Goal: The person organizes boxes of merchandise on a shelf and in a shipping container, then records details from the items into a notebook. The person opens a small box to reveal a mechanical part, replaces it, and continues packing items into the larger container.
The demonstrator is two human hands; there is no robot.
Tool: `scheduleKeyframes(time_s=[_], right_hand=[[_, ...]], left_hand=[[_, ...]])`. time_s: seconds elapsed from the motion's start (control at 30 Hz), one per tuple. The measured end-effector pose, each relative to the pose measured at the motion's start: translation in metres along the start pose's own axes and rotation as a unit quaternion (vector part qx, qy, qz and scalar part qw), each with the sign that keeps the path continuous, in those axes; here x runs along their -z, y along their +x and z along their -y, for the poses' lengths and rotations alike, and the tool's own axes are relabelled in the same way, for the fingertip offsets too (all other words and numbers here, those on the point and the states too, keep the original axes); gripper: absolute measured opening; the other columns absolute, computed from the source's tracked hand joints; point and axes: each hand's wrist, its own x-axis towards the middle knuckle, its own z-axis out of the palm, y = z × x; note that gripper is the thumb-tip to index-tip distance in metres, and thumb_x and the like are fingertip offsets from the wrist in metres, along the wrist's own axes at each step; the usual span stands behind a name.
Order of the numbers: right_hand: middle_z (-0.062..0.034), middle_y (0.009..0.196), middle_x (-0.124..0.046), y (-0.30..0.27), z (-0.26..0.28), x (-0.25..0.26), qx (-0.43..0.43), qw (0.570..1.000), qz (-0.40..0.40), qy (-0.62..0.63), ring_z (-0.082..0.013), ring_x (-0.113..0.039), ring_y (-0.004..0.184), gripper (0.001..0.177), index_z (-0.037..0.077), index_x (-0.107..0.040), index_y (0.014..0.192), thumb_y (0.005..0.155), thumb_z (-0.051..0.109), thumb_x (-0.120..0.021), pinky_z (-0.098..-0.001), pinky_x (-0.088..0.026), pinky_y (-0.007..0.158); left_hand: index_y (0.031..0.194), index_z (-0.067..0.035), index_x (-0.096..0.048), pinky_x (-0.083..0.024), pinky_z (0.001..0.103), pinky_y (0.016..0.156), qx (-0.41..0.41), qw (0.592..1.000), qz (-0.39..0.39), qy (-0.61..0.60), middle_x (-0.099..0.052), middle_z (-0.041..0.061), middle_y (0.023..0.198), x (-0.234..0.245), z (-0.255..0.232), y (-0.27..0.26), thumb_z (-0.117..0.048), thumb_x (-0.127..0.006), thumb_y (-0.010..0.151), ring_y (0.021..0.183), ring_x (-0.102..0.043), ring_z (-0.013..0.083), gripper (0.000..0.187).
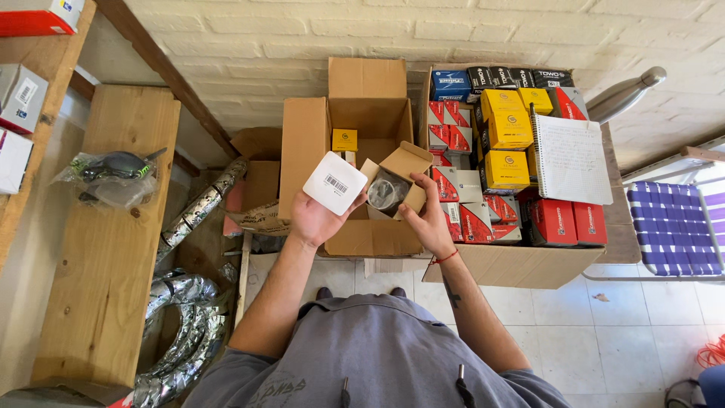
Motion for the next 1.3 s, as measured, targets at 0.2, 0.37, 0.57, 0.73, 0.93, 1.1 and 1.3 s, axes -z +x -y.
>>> scheduleKeyframes(time_s=[0.2,0.37,0.57,0.73,0.93,1.1,1.3], right_hand=[[-0.0259,0.149,-0.041,0.001,-0.005,-0.004,0.01,1.0,0.021,-0.006,-0.0439,-0.051,0.13,0.069,0.014,-0.037,0.149,0.088,0.009,-0.069,-0.0527,-0.046,0.107],[-0.0238,0.145,-0.044,0.002,-0.008,-0.008,0.036,0.999,0.028,0.008,-0.0377,-0.047,0.133,0.071,0.011,-0.039,0.148,0.085,0.004,-0.07,-0.0494,-0.045,0.108],[-0.0248,0.143,-0.046,0.005,-0.01,-0.005,0.05,0.998,0.038,-0.006,-0.0392,-0.049,0.13,0.072,0.009,-0.039,0.149,0.084,0.005,-0.07,-0.0537,-0.045,0.107],[-0.0245,0.144,-0.048,0.006,-0.003,0.002,0.042,0.999,0.025,0.018,-0.0377,-0.045,0.136,0.071,0.01,-0.042,0.148,0.082,0.006,-0.069,-0.0529,-0.039,0.113],[-0.0257,0.15,-0.04,0.009,0.007,0.009,0.036,0.989,0.104,0.097,-0.0331,-0.042,0.133,0.072,0.013,-0.032,0.152,0.088,0.011,-0.064,-0.0497,-0.037,0.114],[-0.0191,0.15,-0.047,0.016,0.012,0.002,0.014,0.96,0.128,0.249,-0.0152,-0.069,0.093,0.094,0.022,0.0,0.165,0.094,0.078,-0.027,-0.03,-0.066,0.069],[-0.0251,0.148,-0.047,0.01,-0.002,-0.018,-0.063,0.988,0.079,0.118,-0.0375,-0.049,0.125,0.085,0.016,-0.03,0.163,0.091,0.022,-0.074,-0.0433,-0.05,0.094]], left_hand=[[0.15,-0.011,-0.05,-0.045,0.053,0.106,-0.025,0.735,0.057,0.675,-0.051,0.016,0.136,-0.029,0.001,0.001,-0.019,-0.066,0.082,0.13,-0.051,0.0426,0.07],[0.144,-0.016,-0.054,-0.043,0.043,0.1,-0.099,0.395,0.047,0.912,-0.056,0.012,0.129,-0.029,0.022,-0.002,-0.032,-0.074,0.084,0.123,-0.054,0.0287,0.066],[0.145,-0.017,-0.053,-0.04,0.04,0.1,-0.057,0.351,0.046,0.933,-0.057,0.01,0.137,-0.032,0.028,-0.003,-0.042,-0.071,0.093,0.125,-0.053,0.0225,0.06],[0.134,-0.012,-0.062,-0.037,0.048,0.109,-0.231,0.54,-0.058,0.807,-0.058,0.015,0.136,-0.047,0.004,0.0,-0.028,-0.061,0.102,0.123,-0.055,0.0296,0.036],[0.156,-0.012,-0.038,-0.021,0.065,0.12,0.088,0.845,-0.175,0.497,-0.03,0.033,0.158,-0.001,0.008,0.003,-0.051,-0.063,0.095,0.146,-0.029,0.0508,0.076],[0.163,-0.008,-0.021,-0.023,0.069,0.111,0.095,0.875,-0.19,0.435,-0.014,0.042,0.161,0.036,0.033,0.006,-0.046,-0.073,0.089,0.145,-0.02,0.0613,0.097],[0.157,-0.006,-0.026,-0.024,0.079,0.11,0.073,0.845,-0.157,0.506,-0.023,0.04,0.158,-0.005,0.028,0.005,-0.03,-0.073,0.089,0.145,-0.016,0.0638,0.086]])
